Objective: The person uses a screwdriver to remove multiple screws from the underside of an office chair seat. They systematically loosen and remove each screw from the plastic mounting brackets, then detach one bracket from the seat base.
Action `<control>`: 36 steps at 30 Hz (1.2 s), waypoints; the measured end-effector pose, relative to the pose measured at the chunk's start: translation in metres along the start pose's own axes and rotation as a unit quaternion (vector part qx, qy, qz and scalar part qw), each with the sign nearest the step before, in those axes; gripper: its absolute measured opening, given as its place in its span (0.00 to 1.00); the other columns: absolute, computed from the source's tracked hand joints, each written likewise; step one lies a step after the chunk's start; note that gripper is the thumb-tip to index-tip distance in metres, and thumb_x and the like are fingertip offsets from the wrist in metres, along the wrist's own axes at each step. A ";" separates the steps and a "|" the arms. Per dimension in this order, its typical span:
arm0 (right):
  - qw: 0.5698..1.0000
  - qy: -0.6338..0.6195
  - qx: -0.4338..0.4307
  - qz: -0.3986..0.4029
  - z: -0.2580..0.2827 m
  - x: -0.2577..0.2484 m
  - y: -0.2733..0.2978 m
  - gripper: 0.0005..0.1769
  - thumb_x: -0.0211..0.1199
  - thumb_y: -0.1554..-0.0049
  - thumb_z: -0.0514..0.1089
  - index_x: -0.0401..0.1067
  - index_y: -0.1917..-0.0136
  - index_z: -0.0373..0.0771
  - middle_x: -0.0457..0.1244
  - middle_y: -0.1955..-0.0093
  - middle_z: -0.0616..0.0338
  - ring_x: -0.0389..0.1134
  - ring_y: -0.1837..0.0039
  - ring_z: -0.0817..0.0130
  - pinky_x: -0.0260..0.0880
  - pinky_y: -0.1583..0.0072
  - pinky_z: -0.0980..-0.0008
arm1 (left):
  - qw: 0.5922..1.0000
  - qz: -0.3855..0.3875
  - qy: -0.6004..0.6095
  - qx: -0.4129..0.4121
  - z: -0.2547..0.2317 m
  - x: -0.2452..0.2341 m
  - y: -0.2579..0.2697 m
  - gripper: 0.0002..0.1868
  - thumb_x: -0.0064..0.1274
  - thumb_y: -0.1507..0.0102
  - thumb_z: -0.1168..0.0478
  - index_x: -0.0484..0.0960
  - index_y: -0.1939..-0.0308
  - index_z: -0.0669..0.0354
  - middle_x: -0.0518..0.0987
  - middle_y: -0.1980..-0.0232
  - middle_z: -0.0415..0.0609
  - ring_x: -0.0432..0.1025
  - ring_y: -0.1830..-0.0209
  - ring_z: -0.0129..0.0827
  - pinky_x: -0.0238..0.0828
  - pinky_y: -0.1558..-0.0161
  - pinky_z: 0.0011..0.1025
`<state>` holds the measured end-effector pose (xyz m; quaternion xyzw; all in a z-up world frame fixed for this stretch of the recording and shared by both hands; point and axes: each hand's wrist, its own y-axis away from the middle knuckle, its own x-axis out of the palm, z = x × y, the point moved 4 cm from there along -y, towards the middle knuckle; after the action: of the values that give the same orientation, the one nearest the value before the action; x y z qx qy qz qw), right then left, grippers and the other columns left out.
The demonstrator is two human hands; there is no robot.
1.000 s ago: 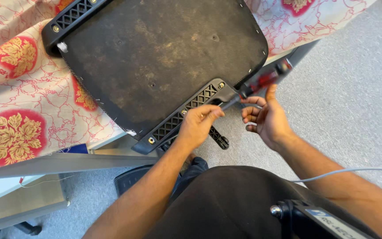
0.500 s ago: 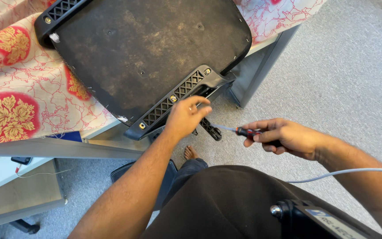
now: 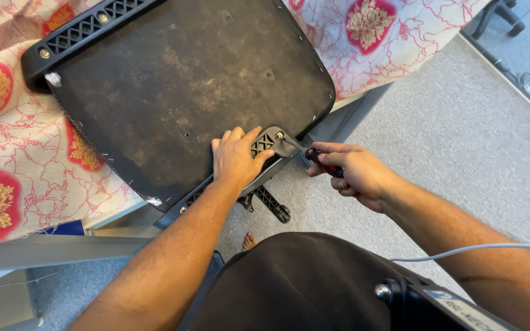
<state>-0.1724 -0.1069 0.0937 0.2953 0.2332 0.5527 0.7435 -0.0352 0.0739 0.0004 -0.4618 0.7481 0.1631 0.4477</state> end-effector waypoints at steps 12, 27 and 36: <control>0.983 -0.138 0.113 -0.035 0.019 0.013 -0.012 0.15 0.49 0.37 0.42 0.68 0.39 0.41 0.67 0.53 0.53 0.44 0.73 0.85 0.40 0.75 0.86 | 0.998 0.058 -0.029 0.012 0.004 0.004 -0.003 0.40 0.65 0.45 0.41 0.75 0.32 0.49 0.72 0.56 0.42 0.65 0.51 0.34 0.54 0.48 0.38; 0.943 0.324 0.045 -0.063 0.054 0.013 -0.027 0.18 0.53 0.39 0.47 0.69 0.36 0.46 0.72 0.55 0.53 0.54 0.72 0.75 0.57 0.69 0.70 | 0.998 0.058 -0.029 0.020 0.012 0.011 -0.007 0.38 0.67 0.45 0.44 0.76 0.33 0.49 0.73 0.56 0.41 0.65 0.51 0.35 0.54 0.49 0.41; 0.683 0.723 -0.090 -0.050 0.085 0.064 -0.006 0.21 0.55 0.41 0.48 0.66 0.35 0.46 0.70 0.59 0.41 0.73 0.55 0.39 0.72 0.50 0.42 | 0.998 0.024 0.046 0.031 0.009 0.001 -0.008 0.41 0.66 0.46 0.40 0.76 0.34 0.54 0.74 0.59 0.43 0.67 0.54 0.36 0.55 0.51 0.41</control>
<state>-0.0928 -0.0624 0.1492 -0.2770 0.6622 0.5745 0.3933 -0.0242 0.0750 -0.0039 -0.4366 0.7834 0.1289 0.4231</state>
